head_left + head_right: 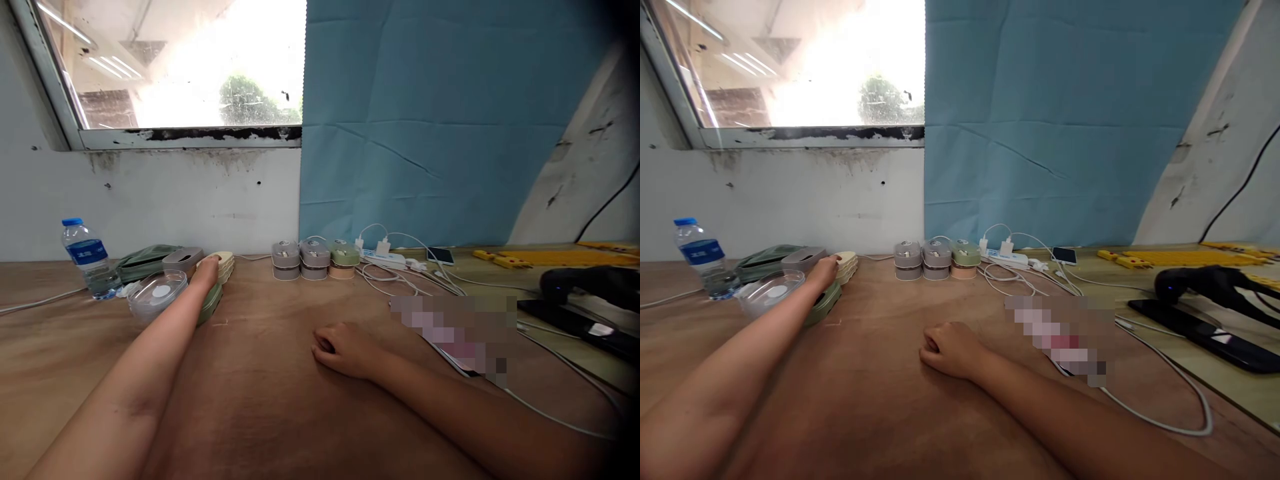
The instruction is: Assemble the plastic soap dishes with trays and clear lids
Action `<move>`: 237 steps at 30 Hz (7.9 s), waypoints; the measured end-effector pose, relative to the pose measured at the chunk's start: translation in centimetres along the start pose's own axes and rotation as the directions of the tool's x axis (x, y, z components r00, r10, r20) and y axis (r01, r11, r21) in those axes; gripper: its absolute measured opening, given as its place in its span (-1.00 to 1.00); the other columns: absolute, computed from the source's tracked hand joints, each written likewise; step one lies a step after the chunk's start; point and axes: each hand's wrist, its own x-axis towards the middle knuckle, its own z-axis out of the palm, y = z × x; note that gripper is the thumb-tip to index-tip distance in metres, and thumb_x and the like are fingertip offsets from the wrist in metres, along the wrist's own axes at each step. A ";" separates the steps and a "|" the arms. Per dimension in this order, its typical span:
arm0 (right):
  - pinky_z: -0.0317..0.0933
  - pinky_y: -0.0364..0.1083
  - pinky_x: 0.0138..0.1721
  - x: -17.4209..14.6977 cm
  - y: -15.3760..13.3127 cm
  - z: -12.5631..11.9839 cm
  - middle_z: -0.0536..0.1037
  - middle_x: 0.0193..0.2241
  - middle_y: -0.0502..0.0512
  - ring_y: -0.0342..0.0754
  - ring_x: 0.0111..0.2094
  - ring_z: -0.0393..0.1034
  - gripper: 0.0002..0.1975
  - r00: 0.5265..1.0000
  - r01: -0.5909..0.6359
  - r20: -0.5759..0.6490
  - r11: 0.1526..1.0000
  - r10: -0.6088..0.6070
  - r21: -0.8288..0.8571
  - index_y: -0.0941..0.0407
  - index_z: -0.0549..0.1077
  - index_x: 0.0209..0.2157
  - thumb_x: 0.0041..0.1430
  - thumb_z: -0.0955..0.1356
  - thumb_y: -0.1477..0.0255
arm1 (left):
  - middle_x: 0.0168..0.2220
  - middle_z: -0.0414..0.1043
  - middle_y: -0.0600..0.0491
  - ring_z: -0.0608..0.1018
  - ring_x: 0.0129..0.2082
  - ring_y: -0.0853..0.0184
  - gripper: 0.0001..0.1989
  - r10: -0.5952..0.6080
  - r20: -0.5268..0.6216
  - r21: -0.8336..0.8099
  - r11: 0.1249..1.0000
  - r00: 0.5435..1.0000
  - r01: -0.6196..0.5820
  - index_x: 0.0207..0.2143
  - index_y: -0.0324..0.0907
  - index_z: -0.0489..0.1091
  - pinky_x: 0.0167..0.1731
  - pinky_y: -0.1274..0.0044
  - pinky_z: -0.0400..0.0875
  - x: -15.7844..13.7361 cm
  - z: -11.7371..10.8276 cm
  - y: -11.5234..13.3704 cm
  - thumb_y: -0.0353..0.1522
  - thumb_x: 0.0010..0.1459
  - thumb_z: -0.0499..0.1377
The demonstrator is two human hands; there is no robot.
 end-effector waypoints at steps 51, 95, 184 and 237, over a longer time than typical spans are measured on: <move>0.11 -0.03 -0.03 -0.6 0.7 -1.3 0.41 -0.13 0.13 -0.01 -0.09 0.26 -0.54 0.943 0.333 -0.113 0.900 -0.313 0.280 0.09 0.25 -0.03 -0.04 0.31 0.45 | -0.31 0.43 -0.01 0.48 -0.30 0.23 -0.81 0.104 -0.004 -0.236 0.966 0.995 -0.102 -0.26 -0.11 0.24 -0.36 0.47 0.31 -12.6 -3.7 4.2 -0.31 0.01 0.08; 0.01 0.15 0.07 -0.4 1.2 -2.2 0.22 0.10 0.08 0.12 0.16 -0.08 -0.57 0.926 0.376 -0.026 0.910 -0.377 0.173 0.01 0.24 0.04 0.13 0.23 0.24 | -0.28 0.48 0.05 0.48 -0.30 0.39 -0.74 0.696 0.262 -0.628 0.649 0.669 -0.430 -0.26 -0.18 0.37 -0.27 0.61 0.33 -15.0 -5.4 8.3 -0.27 -0.02 0.19; 0.16 0.02 -0.02 -0.7 0.9 -0.9 0.15 -0.03 0.25 0.05 0.03 0.09 -0.53 0.776 0.456 -0.466 0.888 -0.425 -0.051 0.11 0.07 0.04 0.08 0.26 0.41 | -0.31 0.36 0.12 0.51 -0.45 0.38 -0.80 0.324 0.259 -0.883 -0.303 0.910 0.359 -0.35 -0.16 0.14 -0.46 0.53 0.40 -14.2 -6.9 8.9 -0.43 0.02 0.17; 0.06 0.08 0.05 -0.6 -0.2 -1.0 0.12 0.09 0.22 0.15 0.08 0.07 -0.25 0.770 0.382 -0.599 0.911 -0.219 0.158 0.08 0.07 0.07 -0.21 0.39 0.36 | -0.13 0.30 -0.02 0.50 -0.54 0.44 -0.45 0.368 0.248 -0.959 -0.035 0.896 0.280 -0.03 -0.10 0.15 -0.40 0.47 0.42 -15.6 -5.4 10.0 -0.44 -0.11 0.25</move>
